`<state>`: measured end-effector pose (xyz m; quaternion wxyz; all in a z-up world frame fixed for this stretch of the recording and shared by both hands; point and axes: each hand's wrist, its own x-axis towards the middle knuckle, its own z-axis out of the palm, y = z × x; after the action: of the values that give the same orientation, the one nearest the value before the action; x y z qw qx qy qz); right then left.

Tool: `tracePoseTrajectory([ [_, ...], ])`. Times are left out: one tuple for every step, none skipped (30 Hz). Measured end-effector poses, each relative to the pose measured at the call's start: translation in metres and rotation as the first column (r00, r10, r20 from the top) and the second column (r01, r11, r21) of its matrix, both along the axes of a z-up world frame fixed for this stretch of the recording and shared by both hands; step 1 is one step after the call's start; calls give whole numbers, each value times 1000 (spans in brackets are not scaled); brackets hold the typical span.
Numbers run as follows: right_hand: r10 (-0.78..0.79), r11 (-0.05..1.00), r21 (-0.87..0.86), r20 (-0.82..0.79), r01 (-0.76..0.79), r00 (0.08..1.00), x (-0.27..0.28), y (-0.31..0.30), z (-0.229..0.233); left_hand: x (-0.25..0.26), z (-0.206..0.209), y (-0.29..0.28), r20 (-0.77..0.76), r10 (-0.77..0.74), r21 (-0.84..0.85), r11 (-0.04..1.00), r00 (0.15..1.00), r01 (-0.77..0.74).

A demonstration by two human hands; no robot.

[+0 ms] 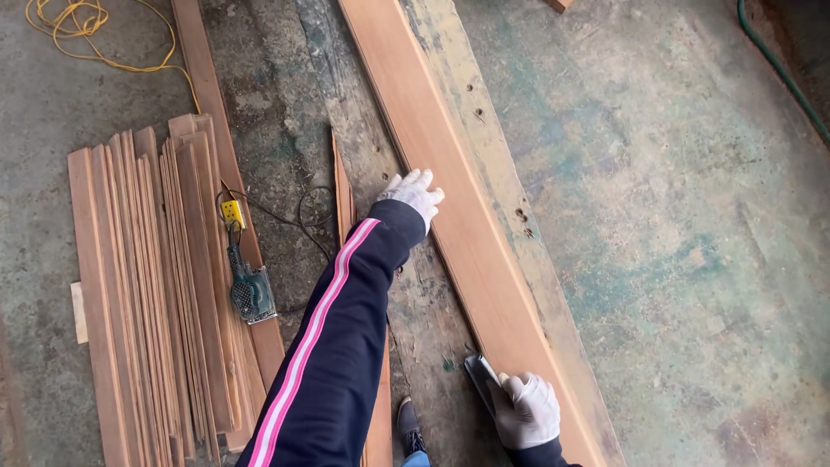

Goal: Sand a long wooden board using an orbital sander and a manual sanding block.

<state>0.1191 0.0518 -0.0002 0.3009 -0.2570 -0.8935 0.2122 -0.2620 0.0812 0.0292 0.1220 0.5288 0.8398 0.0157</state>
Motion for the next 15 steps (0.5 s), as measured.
tracePoseTrajectory([
  [16, 1000, -23, 14, -15, 1000, -12, 5, 0, -5, -14, 2, -35, -44, 63, 997, 998, 46],
  [23, 998, -51, 28, -22, 999, -22, 8, 1, -8, -27, 5, -73, -94, 120, 988, 993, 102],
  [20, 998, -52, 26, -19, 999, -55, 18, -4, -11, -20, 4, -75, -97, 119, 987, 992, 105],
  [18, 999, -38, 48, -16, 999, -87, 31, -10, -15, -14, 5, -14, -108, 99, 989, 994, 109],
  [15, 1000, -25, 70, -13, 997, -119, 43, -16, -18, -7, 6, 47, -118, 79, 990, 992, 114],
  [16, 1000, -24, 68, -14, 998, -157, 54, -17, -21, -9, 9, 44, -117, 80, 990, 992, 113],
  [6, 1000, 4, 40, -6, 999, -194, 65, -19, -25, -12, 12, 30, -118, 58, 992, 993, 116],
  [-6, 1000, 28, 18, 6, 1000, -227, 74, -22, -24, -17, 14, 21, -121, 31, 992, 992, 121],
  [-9, 1000, 24, 22, 8, 1000, -237, 76, -15, -23, -15, 18, 25, -124, 28, 992, 992, 123],
  [-5, 1000, 0, 33, 5, 999, -245, 77, -8, -20, -14, 20, 3, -92, -2, 996, 996, 92],
  [-2, 1000, -24, 45, 3, 999, -254, 77, 1, -18, -11, 22, -20, -61, -32, 998, 998, 60],
  [-3, 1000, -24, 49, 4, 999, -234, 74, -2, -15, -13, 20, -17, -61, -32, 998, 998, 61],
  [-9, 997, -71, 84, 15, 996, -214, 70, -4, -12, -13, 19, -19, -38, -29, 999, 999, 37],
  [-16, 994, -107, 118, 28, 993, -196, 72, -3, -10, -10, 23, -24, -14, -15, 1000, 1000, 14],
  [-17, 995, -95, 119, 28, 993, -167, 58, -2, -12, -9, 23, -23, -14, -3, 1000, 1000, 14],
])
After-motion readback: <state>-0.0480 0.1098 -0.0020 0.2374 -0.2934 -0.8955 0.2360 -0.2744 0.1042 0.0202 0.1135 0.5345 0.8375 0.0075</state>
